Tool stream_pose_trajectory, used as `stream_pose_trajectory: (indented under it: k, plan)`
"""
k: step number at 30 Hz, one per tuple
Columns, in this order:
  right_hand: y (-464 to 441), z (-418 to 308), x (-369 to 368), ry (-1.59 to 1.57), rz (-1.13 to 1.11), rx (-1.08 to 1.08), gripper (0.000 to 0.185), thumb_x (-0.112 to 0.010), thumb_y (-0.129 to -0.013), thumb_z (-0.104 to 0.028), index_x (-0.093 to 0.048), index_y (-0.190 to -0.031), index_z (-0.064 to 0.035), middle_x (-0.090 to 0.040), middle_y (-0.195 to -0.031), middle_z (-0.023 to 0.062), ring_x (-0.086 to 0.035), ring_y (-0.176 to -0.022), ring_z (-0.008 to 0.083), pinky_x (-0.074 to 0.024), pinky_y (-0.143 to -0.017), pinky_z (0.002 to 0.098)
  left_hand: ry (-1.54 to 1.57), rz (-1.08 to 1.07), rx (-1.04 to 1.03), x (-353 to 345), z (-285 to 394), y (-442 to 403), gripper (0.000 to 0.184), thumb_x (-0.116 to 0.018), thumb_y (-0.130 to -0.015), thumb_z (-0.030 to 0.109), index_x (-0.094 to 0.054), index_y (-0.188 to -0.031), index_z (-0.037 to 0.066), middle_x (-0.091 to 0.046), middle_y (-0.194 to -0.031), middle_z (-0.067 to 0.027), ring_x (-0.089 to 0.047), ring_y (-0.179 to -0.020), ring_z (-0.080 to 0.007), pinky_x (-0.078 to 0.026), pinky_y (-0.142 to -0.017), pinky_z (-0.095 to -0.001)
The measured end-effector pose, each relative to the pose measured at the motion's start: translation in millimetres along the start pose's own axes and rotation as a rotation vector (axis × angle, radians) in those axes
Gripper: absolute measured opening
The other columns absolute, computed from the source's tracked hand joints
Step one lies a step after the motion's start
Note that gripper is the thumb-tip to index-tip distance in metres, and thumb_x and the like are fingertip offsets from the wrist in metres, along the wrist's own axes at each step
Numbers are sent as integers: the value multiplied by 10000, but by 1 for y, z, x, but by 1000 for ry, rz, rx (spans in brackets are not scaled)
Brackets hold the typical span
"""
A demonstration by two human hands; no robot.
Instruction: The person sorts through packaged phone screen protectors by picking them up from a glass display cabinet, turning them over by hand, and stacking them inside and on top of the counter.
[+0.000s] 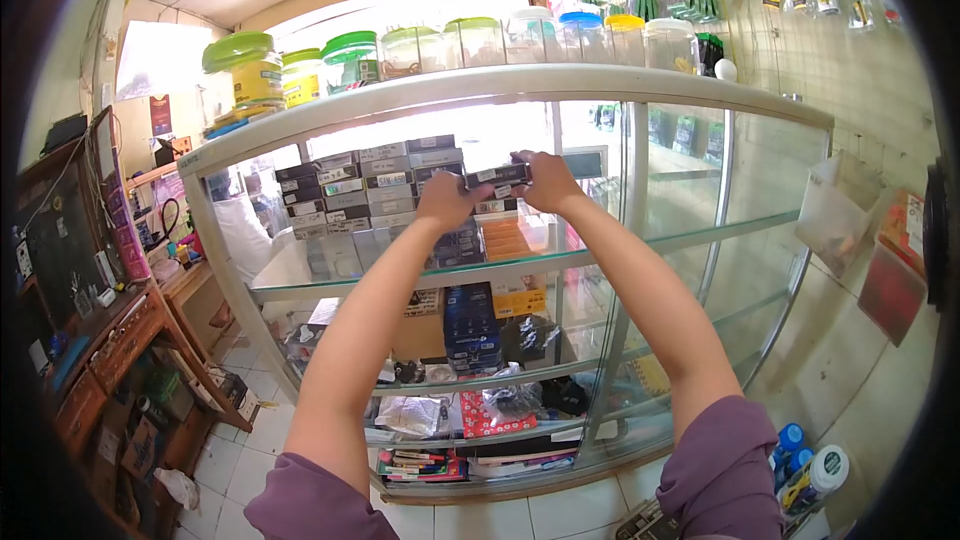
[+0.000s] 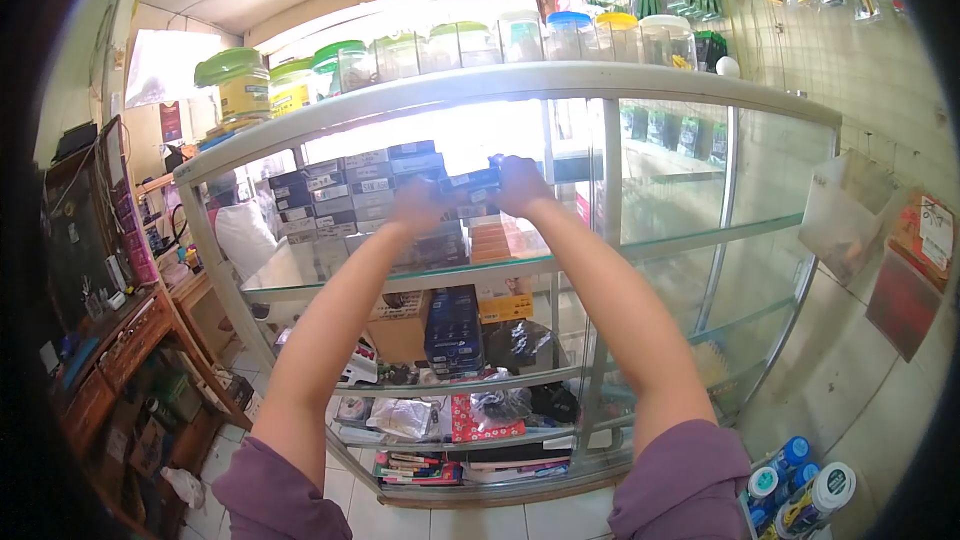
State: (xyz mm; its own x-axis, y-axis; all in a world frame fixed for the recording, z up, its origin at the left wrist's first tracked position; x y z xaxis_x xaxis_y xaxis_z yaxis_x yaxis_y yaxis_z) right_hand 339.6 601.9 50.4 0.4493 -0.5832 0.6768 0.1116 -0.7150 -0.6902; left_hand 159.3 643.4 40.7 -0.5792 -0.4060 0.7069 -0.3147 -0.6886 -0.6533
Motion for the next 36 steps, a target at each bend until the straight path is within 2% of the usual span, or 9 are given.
stream_pose_trajectory:
  k: [2, 5, 12, 15, 18, 20, 27, 31, 36]
  plan:
    - [-13, 10, -12, 52, -28, 38, 678, -791, -765, -286, -548, -1305, 43, -659, -1144, 232, -648, -1069, 355, -534, -926, 367, 1, -11, -25, -9, -15, -13, 578, -680, -860, 508, -691, -699, -47, -662, -718, -249, -676, -768, -397, -519, -737, -459]
    - [-25, 4, -15, 27, -30, 71, 517, -780, -728, -145, -597, -1153, 86, -689, -1012, 245, -676, -980, 368, -532, -875, 409, 34, 42, -58, -15, -26, -24, 554, -669, -880, 473, -688, -697, -50, -660, -710, -249, -676, -768, -400, -517, -734, -463]
    - [-58, 25, -51, 212, -118, 58, 429, -686, -750, -74, -518, -1110, 87, -664, -998, 300, -645, -1023, 418, -523, -880, 442, -179, 35, 10, -29, -33, -36, 405, -630, -919, 382, -714, -897, -14, -699, -920, -230, -680, -892, -411, -551, -802, -468]
    - [-65, 26, -55, 157, -140, -25, 491, -663, -739, -44, -469, -1172, 82, -649, -1026, 319, -627, -1050, 435, -517, -889, 449, -241, 78, -26, -28, -30, -31, 337, -663, -897, 313, -682, -942, -20, -694, -919, -224, -670, -900, -422, -550, -808, -467]
    - [-69, 33, -58, 134, -226, -42, 661, -674, -719, -29, -394, -1307, 88, -642, -1076, 317, -616, -1094, 422, -512, -910, 423, -63, 401, -199, -20, -28, -27, 244, -693, -859, 191, -643, -954, -29, -688, -889, -217, -659, -914, -418, -543, -801, -460]
    - [-69, 40, -57, 22, -90, 6, 858, -708, -691, -15, -292, -1434, 86, -640, -1122, 295, -634, -1090, 367, -503, -928, 378, 48, 451, -233, -11, -24, -22, 166, -669, -824, 65, -616, -947, -34, -684, -897, -215, -655, -924, -399, -536, -794, -450]
    - [-88, 68, -74, -396, -141, -115, 1078, -692, -692, 110, -26, -1538, 39, -580, -1263, 285, -606, -1116, 252, -477, -937, 324, 89, 229, -180, -26, -27, -30, 150, -605, -820, 19, -635, -959, -27, -683, -938, -210, -662, -898, -370, -532, -809, -444]
    - [-92, 80, -86, -408, -110, -76, 1080, -690, -709, 96, 0, -1537, 35, -570, -1279, 295, -601, -1136, 279, -470, -957, 334, 59, 212, -202, -24, -24, -20, 173, -621, -812, 53, -659, -967, -14, -686, -974, -217, -666, -934, -364, -533, -839, -442]
    - [-66, 52, -76, -114, -206, -127, 1040, -656, -804, -131, 85, -1516, 33, -579, -1224, 343, -590, -1172, 353, -409, -1064, 387, -135, 42, -248, -26, -24, -5, 224, -630, -832, 154, -674, -981, -8, -684, -999, -216, -662, -949, -381, -530, -854, -460]
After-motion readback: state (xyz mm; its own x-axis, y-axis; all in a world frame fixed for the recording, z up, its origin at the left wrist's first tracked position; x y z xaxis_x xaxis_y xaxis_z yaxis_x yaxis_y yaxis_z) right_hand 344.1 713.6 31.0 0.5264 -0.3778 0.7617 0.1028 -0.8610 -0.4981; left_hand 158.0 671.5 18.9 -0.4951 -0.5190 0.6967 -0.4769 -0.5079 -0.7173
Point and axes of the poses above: each hand's wrist, its own y-axis away from the middle knuckle, its own x-axis out of the back of the hand, z = x × y, the point moved 4 cm from there along -y, towards the middle knuckle
